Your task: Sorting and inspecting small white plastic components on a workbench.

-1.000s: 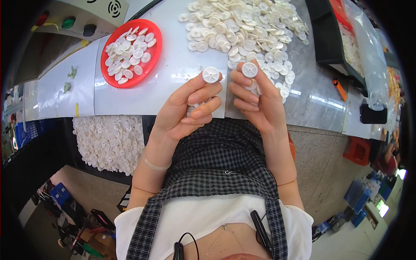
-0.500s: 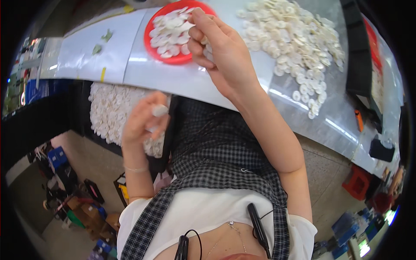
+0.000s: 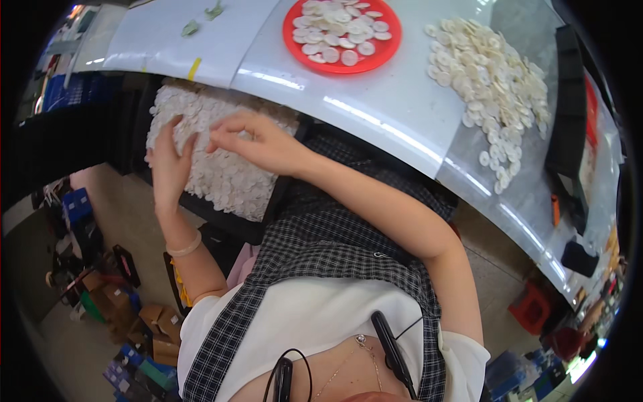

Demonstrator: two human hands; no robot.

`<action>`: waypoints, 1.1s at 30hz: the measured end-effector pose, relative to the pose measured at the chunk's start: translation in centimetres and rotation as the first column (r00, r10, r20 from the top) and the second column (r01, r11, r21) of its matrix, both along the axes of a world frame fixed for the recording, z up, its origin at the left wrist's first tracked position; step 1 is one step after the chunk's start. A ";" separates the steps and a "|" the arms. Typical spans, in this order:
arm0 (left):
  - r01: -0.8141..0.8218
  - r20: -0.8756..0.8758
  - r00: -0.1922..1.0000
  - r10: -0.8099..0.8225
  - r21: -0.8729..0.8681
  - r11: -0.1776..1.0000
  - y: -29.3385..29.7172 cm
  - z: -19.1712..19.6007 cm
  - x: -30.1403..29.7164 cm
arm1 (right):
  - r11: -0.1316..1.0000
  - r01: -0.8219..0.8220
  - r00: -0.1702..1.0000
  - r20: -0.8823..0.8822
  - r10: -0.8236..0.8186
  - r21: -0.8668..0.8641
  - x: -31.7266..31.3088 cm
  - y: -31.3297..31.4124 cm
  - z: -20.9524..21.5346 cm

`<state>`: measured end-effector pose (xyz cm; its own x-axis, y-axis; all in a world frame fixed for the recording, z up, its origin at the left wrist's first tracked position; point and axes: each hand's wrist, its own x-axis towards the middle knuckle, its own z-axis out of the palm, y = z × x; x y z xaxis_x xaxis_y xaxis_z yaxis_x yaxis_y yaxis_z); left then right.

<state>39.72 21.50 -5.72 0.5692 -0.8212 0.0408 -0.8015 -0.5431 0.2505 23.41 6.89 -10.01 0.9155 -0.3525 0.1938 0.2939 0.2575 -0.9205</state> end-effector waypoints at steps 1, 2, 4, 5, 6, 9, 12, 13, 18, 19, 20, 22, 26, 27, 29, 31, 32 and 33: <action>-0.020 0.013 1.000 0.022 -0.101 0.995 -0.8 0.8 -0.5 | 0.993 -0.002 0.998 -0.060 -0.005 -0.122 -1.2 -0.2 0.2; -0.045 -0.038 0.999 0.036 -0.291 0.956 -1.9 1.4 -1.3 | 0.992 -0.029 0.992 -0.128 0.013 -0.125 -2.7 0.0 0.5; -0.051 -0.158 0.987 -0.019 -0.425 0.904 -4.2 3.3 -3.9 | 0.969 -0.057 0.983 -0.185 0.012 -0.240 -6.6 -0.8 2.4; -0.028 -0.180 0.982 -0.057 -0.437 0.899 -5.2 3.2 -5.2 | 0.952 -0.004 0.982 -0.180 -0.054 -0.306 -8.5 -1.0 2.4; 0.044 -0.225 0.960 -0.167 -0.470 0.882 -6.4 3.2 -6.6 | 0.927 0.052 0.978 -0.169 -0.122 -0.371 -10.4 -1.3 2.5; 0.193 -0.397 0.822 -0.408 -0.481 0.855 -10.2 3.4 -11.8 | 0.870 0.196 0.929 -0.198 -0.312 -0.452 -16.9 -2.8 3.7; 0.436 -0.336 0.694 -0.637 -0.508 0.743 -14.2 2.8 -16.6 | 0.813 0.399 0.777 -0.314 -0.546 -0.424 -23.3 -3.6 4.6; 0.480 -0.329 0.658 -0.678 -0.511 0.713 -15.6 2.6 -17.8 | 0.688 0.477 0.703 -0.233 -0.672 -0.546 -25.4 -4.2 4.5; 0.645 -0.102 0.629 -0.771 -0.486 0.590 -23.6 1.7 -21.7 | 0.195 0.469 0.357 -0.017 -0.934 -0.862 -31.9 -6.4 3.9; 0.660 -0.037 0.647 -0.762 -0.473 0.584 -25.2 1.3 -21.9 | 0.131 0.395 0.268 -0.023 -0.963 -0.909 -31.7 -7.0 4.4; 0.668 -0.028 0.644 -0.764 -0.467 0.579 -26.5 0.9 -22.0 | 0.075 0.312 0.178 -0.020 -0.984 -0.947 -31.5 -7.4 4.7; 0.659 0.061 0.732 -0.679 -0.320 0.681 -28.9 -0.3 -21.8 | 0.116 0.300 0.166 -0.068 -0.984 -0.947 -31.7 -7.8 3.6; 0.648 -0.083 0.729 -0.679 -0.238 0.724 -31.6 -1.9 -21.1 | 0.148 0.262 0.173 -0.104 -0.979 -0.954 -30.0 -8.7 3.2; 0.658 -0.064 0.730 -0.681 -0.202 0.725 -31.4 -2.2 -21.2 | 0.148 0.242 0.199 -0.101 -0.975 -0.959 -29.5 -9.0 2.9; 0.667 -0.069 0.717 -0.694 -0.223 0.711 -30.1 -2.2 -22.4 | 0.169 0.227 0.242 -0.112 -0.964 -0.959 -28.9 -9.1 2.7; 0.647 -0.104 0.718 -0.688 -0.263 0.716 -28.2 -2.0 -23.4 | 0.173 0.256 0.265 -0.103 -0.959 -0.951 -28.4 -9.2 2.6; 0.650 -0.106 0.716 -0.690 -0.259 0.714 -27.5 -2.1 -24.0 | 0.181 0.275 0.296 -0.095 -0.950 -0.944 -28.3 -9.2 2.6; 0.646 -0.094 0.721 -0.686 -0.266 0.715 -26.6 -2.0 -24.5 | 0.185 0.277 0.297 -0.099 -0.950 -0.943 -28.4 -9.2 2.6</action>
<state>15.19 -5.13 -7.71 -0.1096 -0.9727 0.2044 -0.8663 0.1943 0.4602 -5.00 -2.27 -7.41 0.3517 -0.8857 0.3030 -0.6822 -0.4642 -0.5649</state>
